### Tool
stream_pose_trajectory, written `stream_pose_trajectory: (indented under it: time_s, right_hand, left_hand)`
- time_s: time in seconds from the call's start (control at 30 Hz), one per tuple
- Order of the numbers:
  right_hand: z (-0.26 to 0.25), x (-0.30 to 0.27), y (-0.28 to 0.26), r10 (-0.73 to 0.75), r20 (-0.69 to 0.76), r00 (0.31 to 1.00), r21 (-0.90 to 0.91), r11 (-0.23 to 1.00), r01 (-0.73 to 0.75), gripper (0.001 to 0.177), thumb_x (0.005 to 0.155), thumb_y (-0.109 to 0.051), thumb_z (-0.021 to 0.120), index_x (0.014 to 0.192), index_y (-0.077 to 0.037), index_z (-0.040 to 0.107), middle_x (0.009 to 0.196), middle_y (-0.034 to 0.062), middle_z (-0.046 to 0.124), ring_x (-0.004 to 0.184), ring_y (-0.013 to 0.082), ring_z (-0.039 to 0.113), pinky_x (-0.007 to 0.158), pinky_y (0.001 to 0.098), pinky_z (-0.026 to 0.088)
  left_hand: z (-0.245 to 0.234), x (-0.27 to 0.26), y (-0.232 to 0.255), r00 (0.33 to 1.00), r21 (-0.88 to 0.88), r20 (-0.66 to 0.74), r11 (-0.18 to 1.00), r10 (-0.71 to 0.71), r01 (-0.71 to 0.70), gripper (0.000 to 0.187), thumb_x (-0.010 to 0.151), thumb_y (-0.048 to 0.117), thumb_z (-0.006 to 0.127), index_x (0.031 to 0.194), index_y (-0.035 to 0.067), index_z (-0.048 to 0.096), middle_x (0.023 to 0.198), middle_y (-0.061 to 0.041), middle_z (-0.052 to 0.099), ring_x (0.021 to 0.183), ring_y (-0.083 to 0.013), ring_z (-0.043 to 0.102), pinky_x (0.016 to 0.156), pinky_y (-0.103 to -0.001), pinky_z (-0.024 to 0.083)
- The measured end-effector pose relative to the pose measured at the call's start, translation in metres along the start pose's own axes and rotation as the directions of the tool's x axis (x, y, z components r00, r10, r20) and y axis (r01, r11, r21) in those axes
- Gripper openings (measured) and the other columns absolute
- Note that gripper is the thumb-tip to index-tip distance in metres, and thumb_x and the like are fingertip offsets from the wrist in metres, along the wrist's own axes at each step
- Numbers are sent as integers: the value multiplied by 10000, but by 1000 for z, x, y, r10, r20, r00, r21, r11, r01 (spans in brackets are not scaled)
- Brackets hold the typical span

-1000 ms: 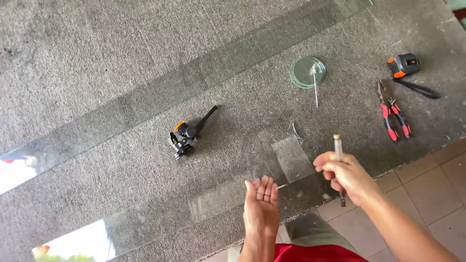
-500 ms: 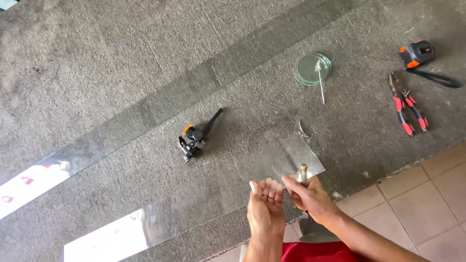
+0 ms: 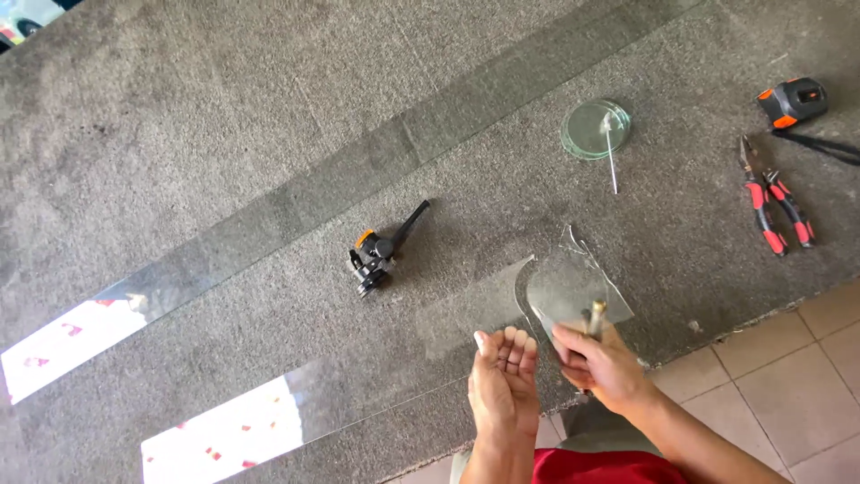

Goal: Cutting a circular piece of glass from a sheet using specialized glass-cutting tools.

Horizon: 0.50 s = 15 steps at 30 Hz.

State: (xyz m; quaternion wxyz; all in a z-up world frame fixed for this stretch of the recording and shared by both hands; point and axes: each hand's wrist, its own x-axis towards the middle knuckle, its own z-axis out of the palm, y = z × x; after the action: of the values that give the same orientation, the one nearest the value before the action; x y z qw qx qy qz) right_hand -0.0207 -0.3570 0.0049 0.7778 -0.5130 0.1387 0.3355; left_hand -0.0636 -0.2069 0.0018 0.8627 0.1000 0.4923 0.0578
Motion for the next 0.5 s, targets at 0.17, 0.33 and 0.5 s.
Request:
stream_pose_trajectory:
  time_s: [0.17, 0.33, 0.5]
  right_hand:
    - [-33, -23, -20, 87, -56, 995, -136, 986, -94, 337, 975, -202, 618, 681, -100, 489, 554, -48, 357, 434, 54, 284, 388, 269, 189]
    - [-91, -35, -12, 196, -42, 980, -290, 936, -200, 340, 953, -237, 667, 692, -38, 580, 551, 12, 475, 428, 108, 375, 403, 311, 267]
    - [-97, -44, -41, 464, 59, 884, -586, 733, -346, 379, 986, -379, 704, 816, -43, 655, 597, -56, 371, 500, 67, 328, 452, 259, 244]
  left_hand:
    - [1, 43, 7, 999, 125, 10, 991, -53, 51, 467, 988, 410, 553, 1047, -47, 629, 963, -159, 707, 896, -280, 707, 853, -397, 602]
    - [48, -23, 13, 948, 367, -62, 876, -312, 313, 385, 989, 392, 542, 1037, 21, 631, 927, -134, 721, 867, -255, 719, 805, -372, 599]
    - [29, -8, -18, 881, 657, 121, 702, -457, 274, 62, 961, 103, 635, 1013, 93, 667, 876, -80, 761, 760, -175, 736, 665, -309, 605]
